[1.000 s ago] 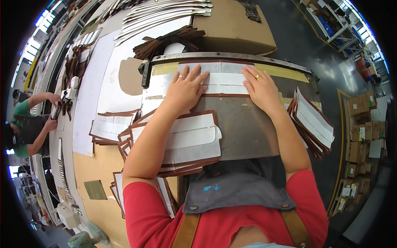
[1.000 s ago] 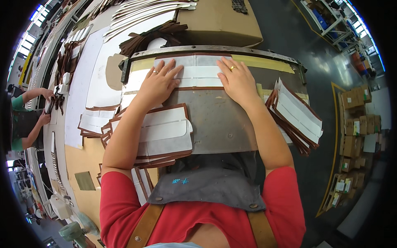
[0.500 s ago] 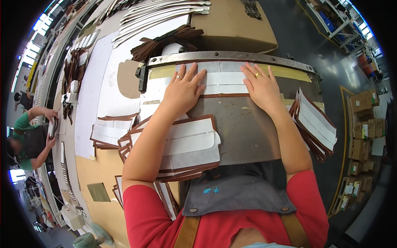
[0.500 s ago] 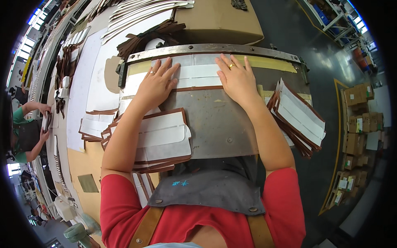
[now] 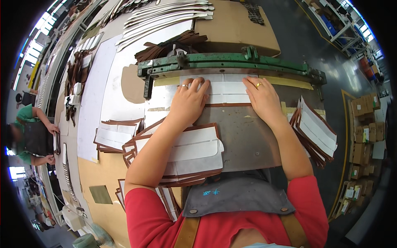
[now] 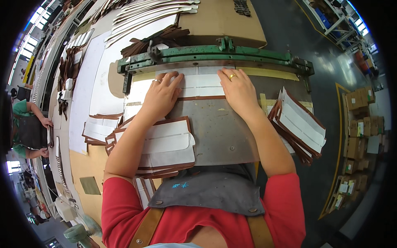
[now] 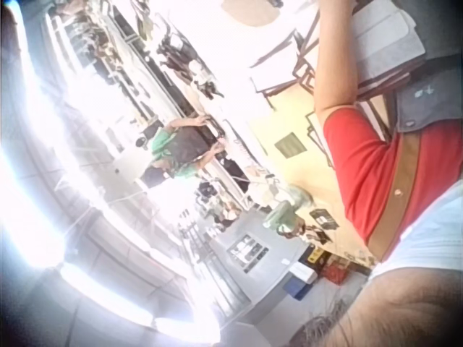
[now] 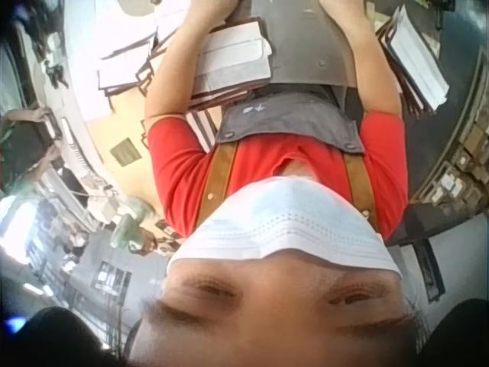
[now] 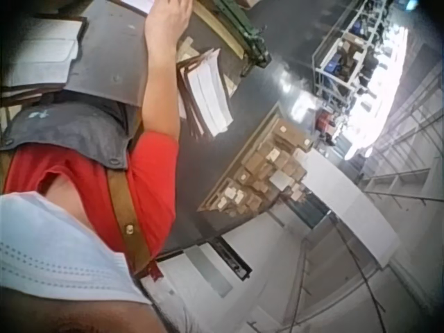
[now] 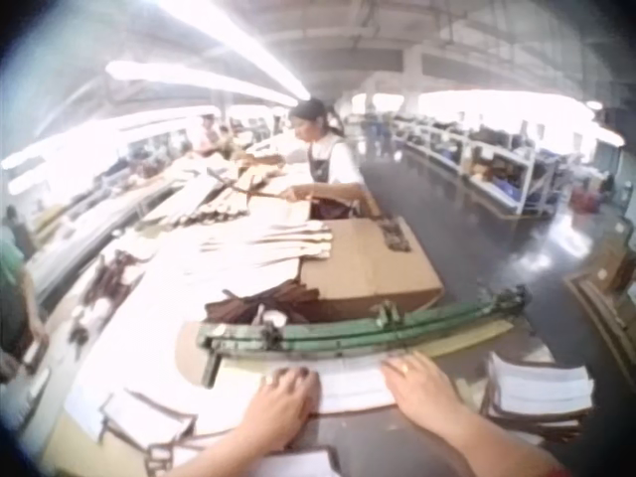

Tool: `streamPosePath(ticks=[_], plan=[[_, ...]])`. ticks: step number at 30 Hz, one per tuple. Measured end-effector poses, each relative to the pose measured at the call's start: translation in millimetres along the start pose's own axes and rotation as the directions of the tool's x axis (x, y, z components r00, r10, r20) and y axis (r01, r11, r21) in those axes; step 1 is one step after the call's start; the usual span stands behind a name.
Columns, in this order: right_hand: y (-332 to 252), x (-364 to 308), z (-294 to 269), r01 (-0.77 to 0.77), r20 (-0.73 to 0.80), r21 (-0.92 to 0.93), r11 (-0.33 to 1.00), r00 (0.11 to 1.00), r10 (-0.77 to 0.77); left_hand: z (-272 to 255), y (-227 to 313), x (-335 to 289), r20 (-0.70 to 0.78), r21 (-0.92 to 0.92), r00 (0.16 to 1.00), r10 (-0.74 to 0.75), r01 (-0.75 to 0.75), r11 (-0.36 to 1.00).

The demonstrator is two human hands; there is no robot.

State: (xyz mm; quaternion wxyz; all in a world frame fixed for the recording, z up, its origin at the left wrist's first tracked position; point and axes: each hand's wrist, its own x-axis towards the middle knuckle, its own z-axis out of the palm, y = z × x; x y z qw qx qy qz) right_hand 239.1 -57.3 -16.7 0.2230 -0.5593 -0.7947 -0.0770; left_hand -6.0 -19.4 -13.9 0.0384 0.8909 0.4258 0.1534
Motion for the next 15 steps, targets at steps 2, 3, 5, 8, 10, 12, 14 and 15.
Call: streamPosePath(ticks=[2,3,5,8,10,12,14,15], plan=[[-0.2,0.1,-1.3,0.017,-0.006,-0.001,1.000,1.000,-0.017,3.6,-1.1,-0.9,-0.015,0.015,1.000,0.005,-0.005,1.000],[0.6,0.1,-0.9,0.030,-0.012,-0.001,1.000,0.999,-0.030,3.3,-0.7,-0.9,-0.020,0.014,1.000,0.013,-0.012,1.000],[1.4,4.1,-3.9,0.019,0.037,0.035,0.999,0.999,-0.020,2.4,-0.1,-2.2,-0.029,0.013,0.999,0.020,-0.019,1.000],[-1.5,21.7,-10.6,-0.026,0.126,0.148,0.989,0.992,0.007,2.1,-0.8,-4.8,-0.032,0.010,0.999,0.038,-0.038,0.999],[-16.2,48.1,0.2,0.007,0.066,0.257,0.966,0.998,-0.025,0.5,-0.7,-4.6,-0.018,-0.024,0.999,0.044,-0.044,0.999],[-22.8,69.1,30.8,0.058,0.062,0.384,0.921,0.994,-0.089,0.2,-1.5,-1.5,-0.004,-0.034,0.998,0.066,-0.066,0.997],[-31.2,84.4,51.8,0.087,0.082,0.456,0.885,0.987,-0.139,1.4,-5.6,-2.4,0.010,-0.016,0.997,0.079,-0.079,0.997],[-34.9,91.2,56.5,0.088,0.104,0.464,0.882,0.983,-0.153,1.9,-6.9,-2.9,0.011,-0.057,0.998,0.061,-0.060,0.997]])
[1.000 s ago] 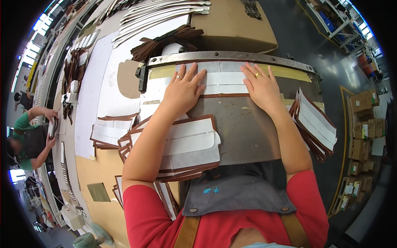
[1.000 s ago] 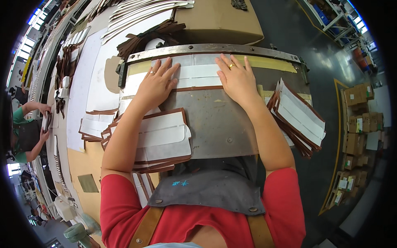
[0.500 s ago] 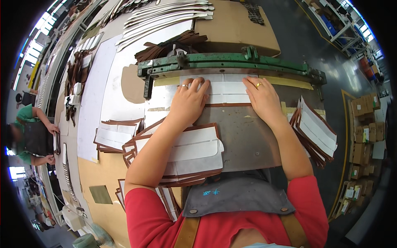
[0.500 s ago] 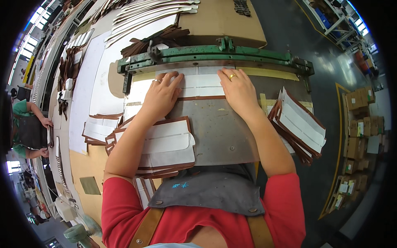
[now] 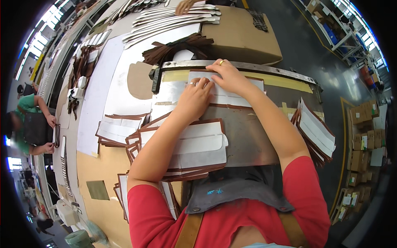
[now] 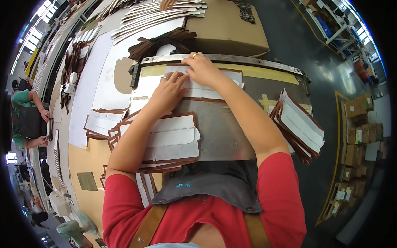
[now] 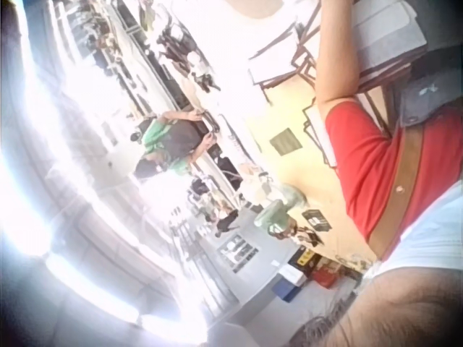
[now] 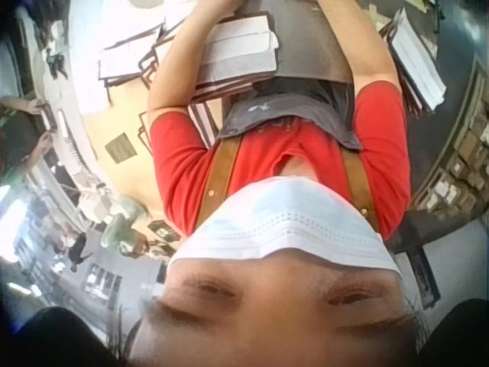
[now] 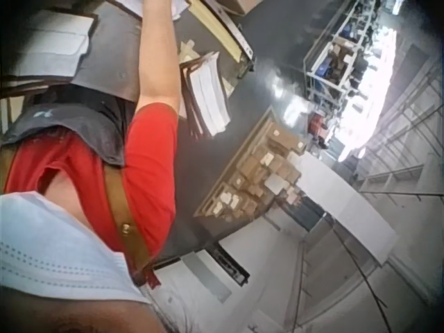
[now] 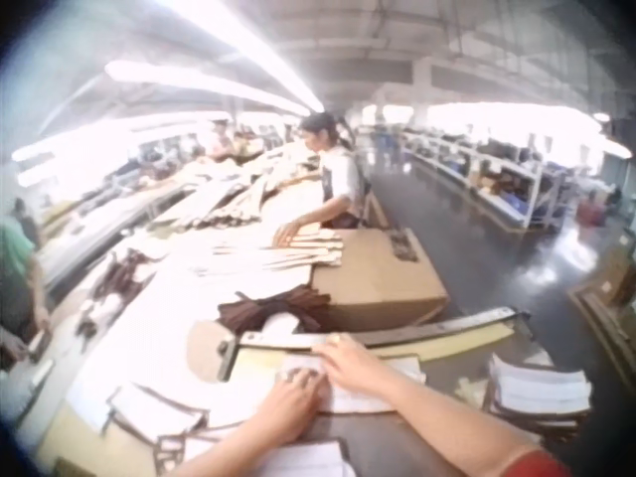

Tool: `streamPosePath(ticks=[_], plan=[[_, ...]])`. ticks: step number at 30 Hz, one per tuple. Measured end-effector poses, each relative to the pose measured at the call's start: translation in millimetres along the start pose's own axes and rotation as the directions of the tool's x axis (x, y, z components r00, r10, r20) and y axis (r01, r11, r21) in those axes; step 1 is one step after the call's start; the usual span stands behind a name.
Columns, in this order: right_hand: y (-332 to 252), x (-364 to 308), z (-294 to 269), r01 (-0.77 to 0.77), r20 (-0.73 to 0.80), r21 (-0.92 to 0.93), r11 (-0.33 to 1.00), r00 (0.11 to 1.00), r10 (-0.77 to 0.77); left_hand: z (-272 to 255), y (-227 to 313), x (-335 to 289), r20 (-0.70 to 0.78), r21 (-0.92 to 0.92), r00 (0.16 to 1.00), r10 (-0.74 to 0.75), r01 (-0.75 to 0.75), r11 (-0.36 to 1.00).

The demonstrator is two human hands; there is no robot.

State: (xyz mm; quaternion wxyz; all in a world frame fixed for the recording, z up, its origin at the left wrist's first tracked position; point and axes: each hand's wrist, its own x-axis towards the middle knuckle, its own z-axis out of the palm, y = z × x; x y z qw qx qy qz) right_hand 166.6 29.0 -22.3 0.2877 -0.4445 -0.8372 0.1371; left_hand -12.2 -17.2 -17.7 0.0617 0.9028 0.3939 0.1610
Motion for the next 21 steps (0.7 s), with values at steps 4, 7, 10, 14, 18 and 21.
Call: streamPosePath(ticks=[4,7,10,14,18,21], plan=[[-3.8,12.0,5.5,0.044,0.051,-0.029,0.999,0.998,-0.042,2.0,-1.7,-1.5,-0.004,-0.078,0.999,-0.037,0.037,0.996],[-3.8,7.6,10.1,0.084,0.012,-0.058,0.995,0.996,-0.083,0.4,-1.6,-2.6,0.006,-0.056,0.998,-0.063,0.063,0.996],[-8.7,4.6,10.5,0.111,0.028,-0.141,0.984,0.994,-0.108,1.5,-2.9,-4.3,-0.055,-0.008,0.996,-0.077,0.077,0.997],[-8.8,-1.5,14.7,0.222,0.025,-0.342,0.913,0.973,-0.227,5.1,-7.4,-3.4,-0.060,0.007,0.991,-0.121,0.121,0.993],[-13.6,-4.3,12.7,0.226,0.001,-0.352,0.908,0.971,-0.241,2.7,-10.6,-1.5,-0.054,0.007,0.990,-0.129,0.130,0.992],[-13.7,-4.2,13.3,0.209,-0.017,-0.331,0.920,0.974,-0.227,4.6,-10.0,-1.7,-0.065,0.020,0.987,-0.148,0.150,0.988]])
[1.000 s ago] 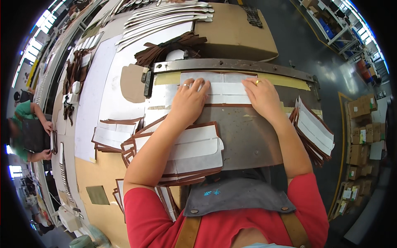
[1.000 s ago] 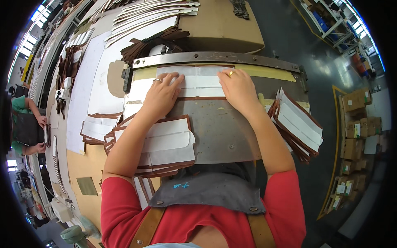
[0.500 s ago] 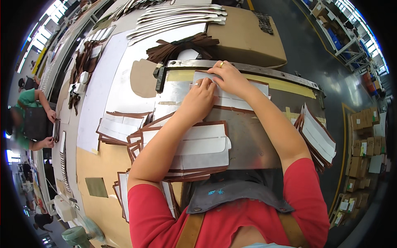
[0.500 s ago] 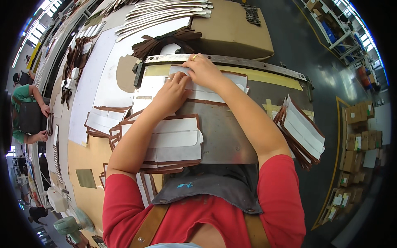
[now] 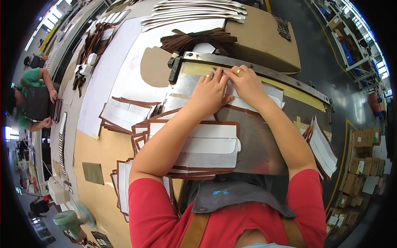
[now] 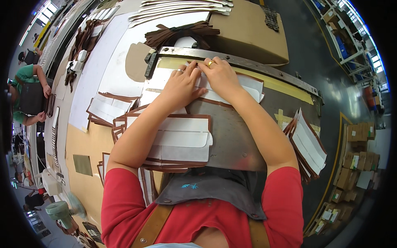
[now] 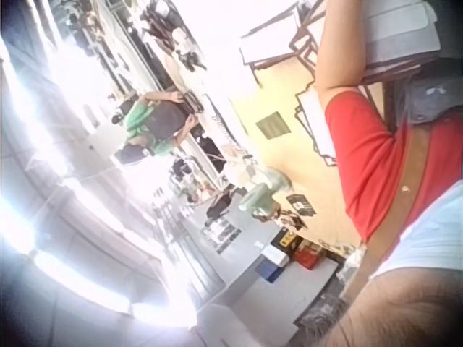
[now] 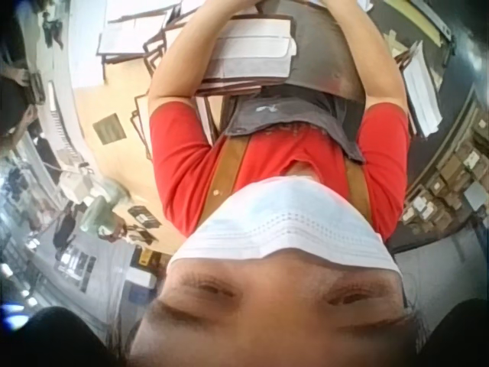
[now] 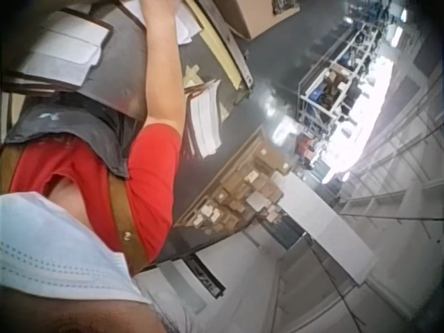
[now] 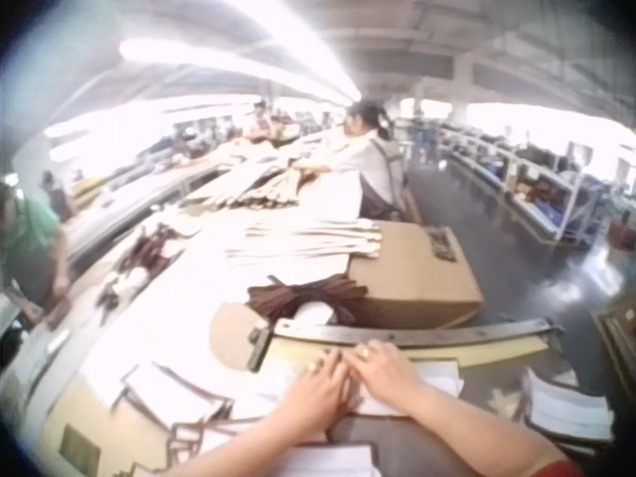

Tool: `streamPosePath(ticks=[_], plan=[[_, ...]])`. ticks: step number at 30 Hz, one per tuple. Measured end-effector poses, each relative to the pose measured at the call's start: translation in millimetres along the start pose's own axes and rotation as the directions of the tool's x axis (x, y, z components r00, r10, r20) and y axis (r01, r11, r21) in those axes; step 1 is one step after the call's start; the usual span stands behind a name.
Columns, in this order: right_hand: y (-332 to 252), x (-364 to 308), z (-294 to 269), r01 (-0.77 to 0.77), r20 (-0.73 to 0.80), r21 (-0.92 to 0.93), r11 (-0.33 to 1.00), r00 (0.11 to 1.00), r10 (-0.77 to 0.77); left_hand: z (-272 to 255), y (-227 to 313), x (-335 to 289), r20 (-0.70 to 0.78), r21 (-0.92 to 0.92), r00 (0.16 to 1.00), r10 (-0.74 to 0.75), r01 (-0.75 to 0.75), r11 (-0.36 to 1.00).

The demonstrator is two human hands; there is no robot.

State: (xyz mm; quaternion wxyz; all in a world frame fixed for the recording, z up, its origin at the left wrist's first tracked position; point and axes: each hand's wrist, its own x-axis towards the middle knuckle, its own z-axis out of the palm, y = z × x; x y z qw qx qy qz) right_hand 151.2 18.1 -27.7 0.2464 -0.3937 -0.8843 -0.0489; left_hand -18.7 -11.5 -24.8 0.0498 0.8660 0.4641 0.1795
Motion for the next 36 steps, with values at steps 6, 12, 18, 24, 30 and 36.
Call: streamPosePath(ticks=[6,12,18,24,30,36], plan=[[4.8,4.7,1.9,-0.068,0.025,0.064,0.996,0.997,0.066,-8.4,0.4,4.0,0.039,-0.084,0.995,-0.092,0.095,0.992],[1.8,13.5,1.8,-0.023,0.092,0.040,0.999,0.996,0.019,-5.2,-20.7,3.2,-0.060,-0.160,0.994,-0.092,0.082,0.984],[5.4,-0.2,-11.6,0.008,0.109,-0.122,0.993,0.994,0.006,-6.5,-8.2,5.4,-0.016,0.043,0.991,-0.131,0.131,0.990],[21.0,-23.8,-38.2,0.009,0.170,-0.201,0.979,0.985,0.026,-6.4,-1.6,7.9,-0.014,0.206,0.990,-0.138,0.138,0.969],[50.2,-47.9,-75.9,-0.460,0.219,0.174,0.871,0.880,0.422,-1.2,-4.7,4.8,-0.083,0.190,0.994,-0.077,0.092,0.977],[42.8,-54.9,-62.8,-0.216,0.102,0.148,0.965,0.974,0.202,3.9,-4.0,9.1,-0.002,0.143,1.000,0.023,-0.022,0.989]])
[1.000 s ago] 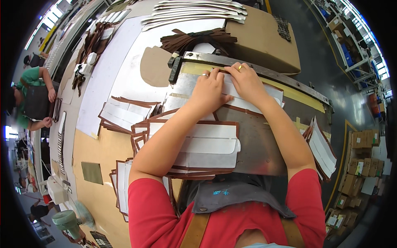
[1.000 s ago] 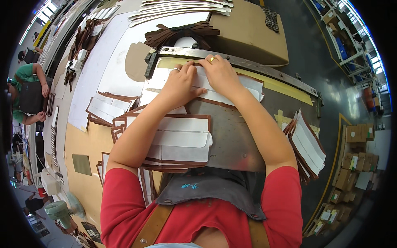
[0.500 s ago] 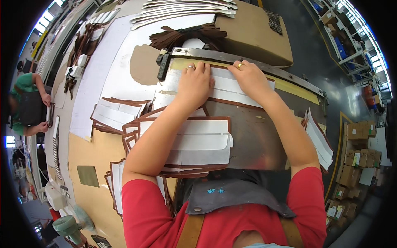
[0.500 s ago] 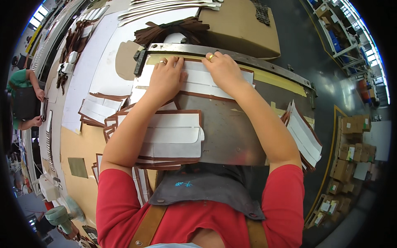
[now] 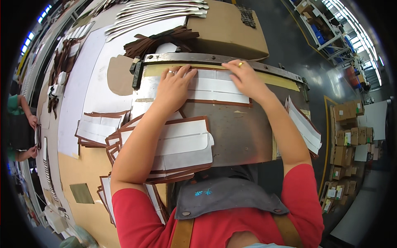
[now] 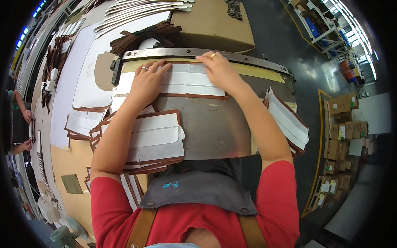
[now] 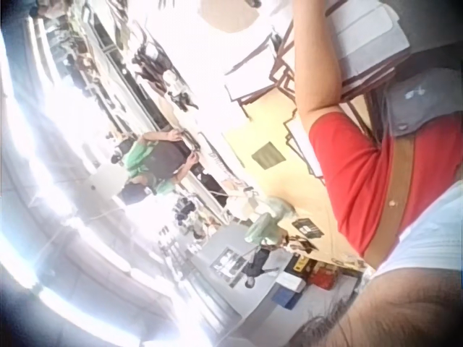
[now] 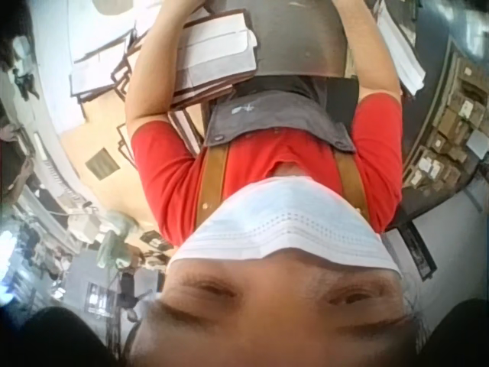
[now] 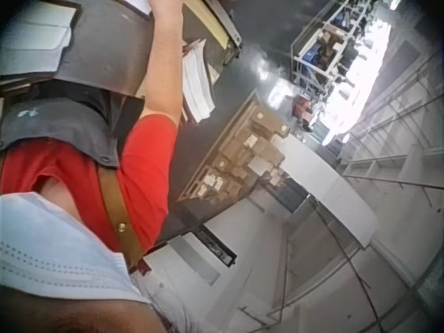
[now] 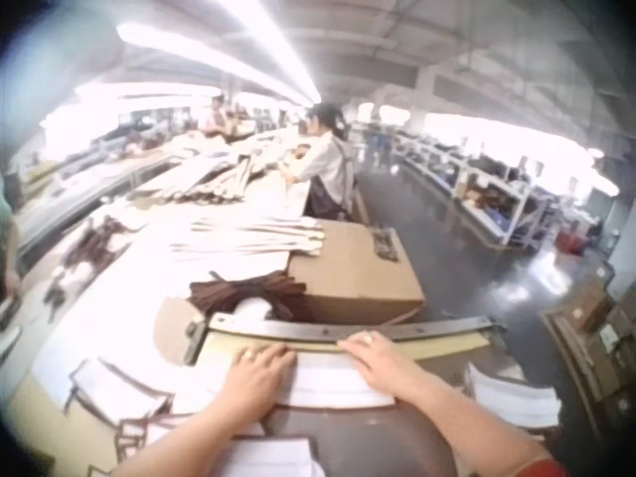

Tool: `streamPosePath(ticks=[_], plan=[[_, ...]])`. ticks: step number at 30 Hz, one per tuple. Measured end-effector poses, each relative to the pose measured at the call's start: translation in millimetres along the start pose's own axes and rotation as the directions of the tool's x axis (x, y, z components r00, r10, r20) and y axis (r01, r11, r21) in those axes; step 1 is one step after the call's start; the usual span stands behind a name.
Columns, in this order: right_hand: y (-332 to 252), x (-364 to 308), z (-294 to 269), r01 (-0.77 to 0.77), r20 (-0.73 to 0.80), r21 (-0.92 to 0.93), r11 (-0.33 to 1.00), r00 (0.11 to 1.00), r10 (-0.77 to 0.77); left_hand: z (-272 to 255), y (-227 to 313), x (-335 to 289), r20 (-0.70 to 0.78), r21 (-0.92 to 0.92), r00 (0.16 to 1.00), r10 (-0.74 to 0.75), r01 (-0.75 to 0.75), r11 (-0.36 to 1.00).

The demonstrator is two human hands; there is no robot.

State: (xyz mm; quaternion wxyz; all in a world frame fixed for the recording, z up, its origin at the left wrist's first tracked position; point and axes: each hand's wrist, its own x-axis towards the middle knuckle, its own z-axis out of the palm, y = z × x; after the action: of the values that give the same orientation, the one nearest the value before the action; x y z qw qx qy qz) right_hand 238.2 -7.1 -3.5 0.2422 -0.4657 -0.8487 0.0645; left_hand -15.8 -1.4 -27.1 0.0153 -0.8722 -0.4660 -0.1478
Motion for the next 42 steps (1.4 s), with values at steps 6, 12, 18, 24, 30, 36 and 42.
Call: streamPosePath(ticks=[6,12,18,24,30,36,42], plan=[[-13.6,7.6,7.4,0.042,0.090,-0.138,0.990,0.995,-0.030,-1.0,-0.4,-1.2,-0.011,-0.001,1.000,0.012,-0.012,1.000],[0.4,-9.2,-14.3,0.028,0.216,-0.325,0.945,0.975,0.046,0.5,-1.9,-2.5,-0.009,-0.014,1.000,0.010,-0.010,1.000],[23.5,-43.1,-43.7,0.029,0.220,-0.451,0.892,0.972,0.080,0.7,-1.8,-1.5,-0.025,-0.067,1.000,0.018,-0.020,0.998],[9.6,-23.8,-26.1,-0.081,-0.024,-0.261,0.962,0.997,0.077,2.4,-3.2,0.6,-0.021,-0.066,0.999,0.028,-0.029,0.997],[-22.2,9.4,33.3,-0.008,0.012,-0.148,0.989,1.000,0.010,-1.4,-1.9,-3.4,-0.008,-0.096,1.000,0.011,-0.012,0.995],[-28.0,-46.2,-20.4,-0.204,0.115,-0.087,0.975,0.970,0.213,-1.6,0.2,1.9,0.058,-0.279,0.987,0.152,-0.130,0.951],[-79.3,-123.2,-54.1,-0.374,0.286,0.136,0.917,0.901,0.325,-19.4,20.9,2.1,0.181,-0.478,0.919,0.351,-0.230,0.848]])
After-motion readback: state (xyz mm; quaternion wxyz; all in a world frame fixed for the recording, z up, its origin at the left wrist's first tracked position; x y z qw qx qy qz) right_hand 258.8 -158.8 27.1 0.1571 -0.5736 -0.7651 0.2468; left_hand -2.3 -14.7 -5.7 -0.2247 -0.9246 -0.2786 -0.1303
